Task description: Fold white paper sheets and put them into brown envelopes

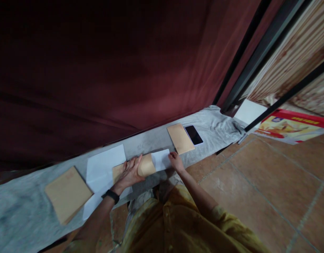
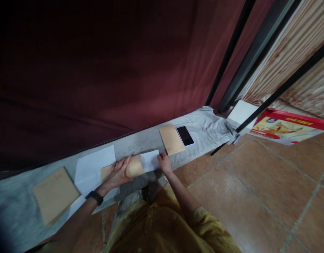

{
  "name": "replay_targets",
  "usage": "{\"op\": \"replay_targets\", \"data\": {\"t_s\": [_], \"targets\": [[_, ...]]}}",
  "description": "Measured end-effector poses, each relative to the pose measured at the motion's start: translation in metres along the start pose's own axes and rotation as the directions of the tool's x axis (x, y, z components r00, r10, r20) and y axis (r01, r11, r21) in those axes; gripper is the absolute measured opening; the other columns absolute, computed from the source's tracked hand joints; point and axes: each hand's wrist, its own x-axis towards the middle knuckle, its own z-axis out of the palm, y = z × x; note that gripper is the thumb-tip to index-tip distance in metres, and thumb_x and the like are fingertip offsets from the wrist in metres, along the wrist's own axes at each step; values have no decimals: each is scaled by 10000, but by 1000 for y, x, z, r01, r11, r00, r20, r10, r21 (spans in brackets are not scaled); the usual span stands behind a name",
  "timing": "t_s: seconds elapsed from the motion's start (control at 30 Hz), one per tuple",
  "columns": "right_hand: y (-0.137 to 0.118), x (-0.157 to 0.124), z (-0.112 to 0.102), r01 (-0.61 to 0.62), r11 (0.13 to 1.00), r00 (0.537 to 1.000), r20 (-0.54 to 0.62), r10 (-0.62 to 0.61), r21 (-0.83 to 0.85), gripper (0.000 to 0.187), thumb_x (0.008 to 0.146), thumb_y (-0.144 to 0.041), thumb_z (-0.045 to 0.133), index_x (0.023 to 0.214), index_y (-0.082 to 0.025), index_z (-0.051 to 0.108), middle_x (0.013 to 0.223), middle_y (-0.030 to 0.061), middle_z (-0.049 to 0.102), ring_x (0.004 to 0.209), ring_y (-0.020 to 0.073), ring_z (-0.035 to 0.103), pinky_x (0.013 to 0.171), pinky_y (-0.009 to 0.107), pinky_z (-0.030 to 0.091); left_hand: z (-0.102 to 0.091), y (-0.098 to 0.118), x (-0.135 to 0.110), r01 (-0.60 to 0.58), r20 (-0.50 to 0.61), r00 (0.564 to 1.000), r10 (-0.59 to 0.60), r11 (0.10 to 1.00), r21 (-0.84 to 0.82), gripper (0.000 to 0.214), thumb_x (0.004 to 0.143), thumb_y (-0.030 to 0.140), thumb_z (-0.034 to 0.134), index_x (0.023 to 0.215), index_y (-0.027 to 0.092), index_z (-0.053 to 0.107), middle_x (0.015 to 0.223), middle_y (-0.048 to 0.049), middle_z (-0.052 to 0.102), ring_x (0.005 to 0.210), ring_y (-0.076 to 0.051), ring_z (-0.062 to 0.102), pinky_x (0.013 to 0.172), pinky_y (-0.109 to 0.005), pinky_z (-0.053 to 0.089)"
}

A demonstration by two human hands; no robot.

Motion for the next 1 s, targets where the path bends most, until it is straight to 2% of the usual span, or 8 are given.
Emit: {"op": "replay_targets", "data": {"t_s": [0.1,0.2,0.33,0.47,0.67,0.87,1.0], "targets": [[7,-5,-3,11,1000,1000,27,-11,2,200,892,-203,536,858,-188,732,785,33,731,747,182,675,692,254,516,-2,2,0,-8,5,1000,8,1000,6,1224,655,412,803,1624,243,75,1523,-187,414,1450,-397,359,1205,-597,166],[5,-7,-1,44,999,997,70,-46,19,211,887,-193,546,870,-198,756,806,27,745,764,182,682,706,254,519,-4,3,1,-6,25,1000,6,1000,11,1221,653,415,799,1621,241,76,1513,-183,426,1446,-393,364,1202,-597,160],[-6,-7,13,68,997,990,119,-71,27,215,884,-170,560,852,-191,771,812,36,756,776,184,694,730,254,523,-6,4,3,-3,44,999,3,1000,7,1225,648,410,803,1620,235,78,1527,-199,406,1458,-395,348,1199,-600,167],[-17,-13,32,57,998,989,133,-59,25,180,881,-180,606,948,-194,772,910,50,777,845,193,715,755,251,530,-6,5,3,-17,32,999,17,1000,-2,1219,653,382,798,1620,244,69,1534,-186,411,1447,-392,367,1197,-592,181],[-30,-21,44,-20,998,979,201,31,-56,184,901,-218,628,1011,-204,775,967,54,789,897,202,732,758,241,518,-4,4,5,-32,35,999,31,999,15,1206,652,381,793,1620,224,91,1515,-194,426,1428,-396,393,1195,-584,201],[-42,-23,42,-25,983,968,243,71,-184,204,920,-278,608,1013,-263,788,983,40,793,919,212,738,710,227,500,3,-3,7,-59,3,998,59,998,29,1232,646,411,800,1619,232,66,1495,-174,448,1403,-389,423,1190,-565,222],[-47,-22,43,-1,965,963,261,71,-261,224,920,-264,586,1007,-262,793,1000,50,794,936,218,741,699,225,491,4,-4,7,-65,5,998,65,997,34,1235,647,418,801,1620,226,66,1493,-178,447,1395,-394,427,1191,-569,213]]}}
